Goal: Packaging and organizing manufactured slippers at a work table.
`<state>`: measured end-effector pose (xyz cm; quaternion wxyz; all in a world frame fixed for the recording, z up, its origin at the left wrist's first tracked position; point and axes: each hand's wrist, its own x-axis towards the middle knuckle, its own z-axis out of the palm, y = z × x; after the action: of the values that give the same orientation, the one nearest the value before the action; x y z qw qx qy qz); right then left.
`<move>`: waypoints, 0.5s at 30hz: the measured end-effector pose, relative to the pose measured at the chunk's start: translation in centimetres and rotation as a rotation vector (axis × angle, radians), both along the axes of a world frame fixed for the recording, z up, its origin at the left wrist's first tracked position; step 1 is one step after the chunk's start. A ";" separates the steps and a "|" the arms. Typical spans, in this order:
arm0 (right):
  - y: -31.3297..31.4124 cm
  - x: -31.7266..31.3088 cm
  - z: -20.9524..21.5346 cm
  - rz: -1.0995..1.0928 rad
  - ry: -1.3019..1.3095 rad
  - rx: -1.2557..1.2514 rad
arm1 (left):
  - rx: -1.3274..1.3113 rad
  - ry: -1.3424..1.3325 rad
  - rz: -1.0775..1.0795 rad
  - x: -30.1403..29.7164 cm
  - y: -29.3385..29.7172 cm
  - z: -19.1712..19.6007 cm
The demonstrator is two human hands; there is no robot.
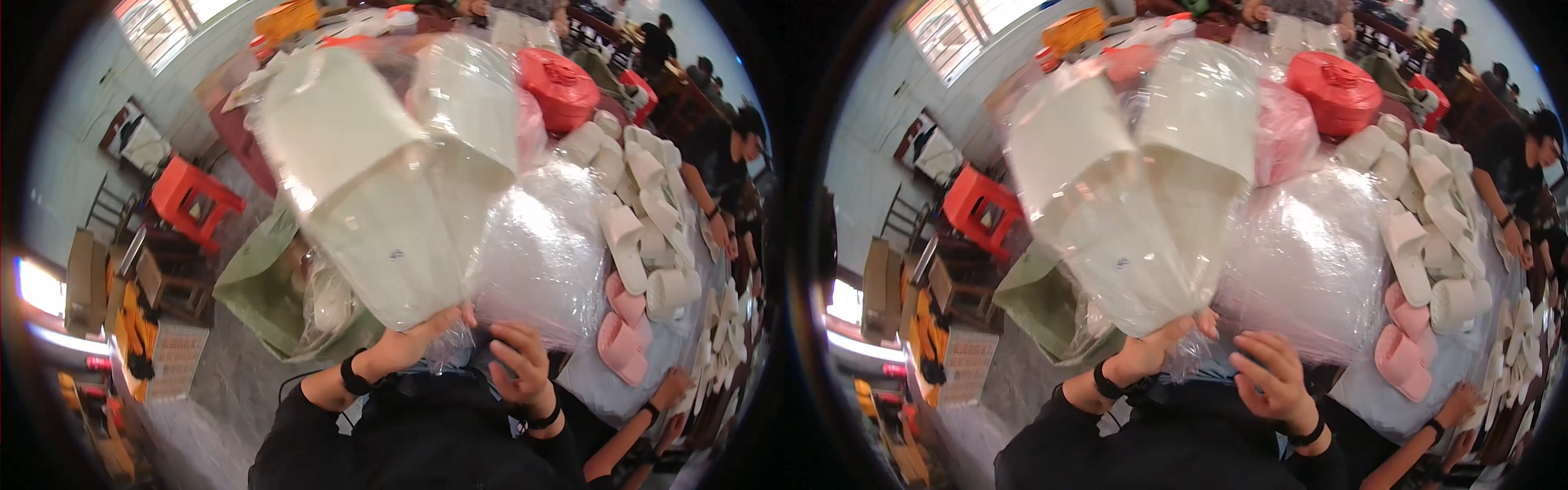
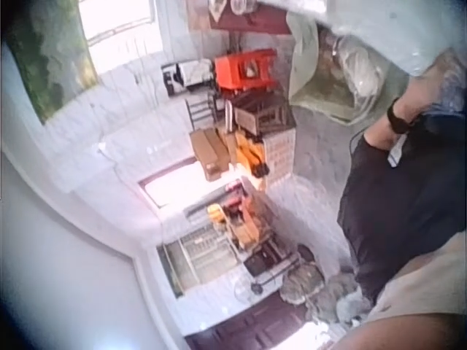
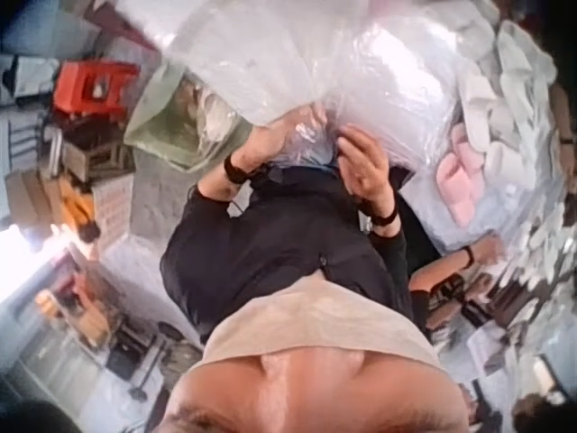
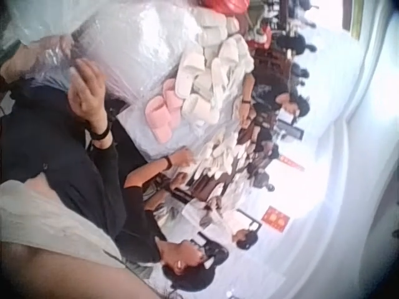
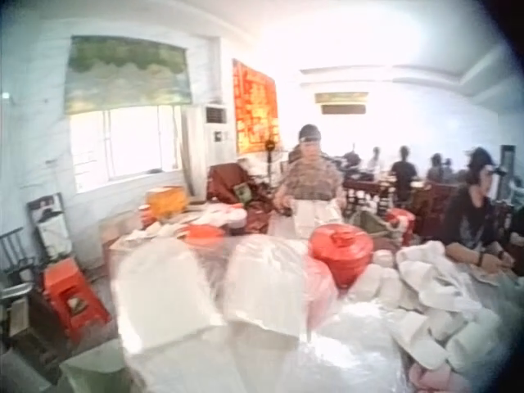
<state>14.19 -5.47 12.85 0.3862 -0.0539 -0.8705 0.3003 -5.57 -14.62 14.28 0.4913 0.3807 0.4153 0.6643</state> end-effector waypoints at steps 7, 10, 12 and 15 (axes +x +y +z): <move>0.8 -1.7 0.6 -0.038 -0.213 -0.002 | -0.393 -0.410 0.434 -3.3 -4.0 -1.1; 0.5 -2.7 0.3 0.021 -0.212 -0.037 | -0.449 -0.424 0.544 -4.5 -7.1 -2.2; 0.6 -2.9 0.0 0.002 -0.203 -0.036 | -0.538 -0.586 0.575 -4.0 -7.7 -1.7; 0.6 -3.0 -0.3 -0.018 -0.195 -0.039 | -0.478 -0.832 0.578 -2.5 -8.3 -0.3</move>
<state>11.18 -4.88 12.51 0.3011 -0.0980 -0.8975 0.3069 -8.05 -22.95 14.01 0.4843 -0.1647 0.4128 0.7536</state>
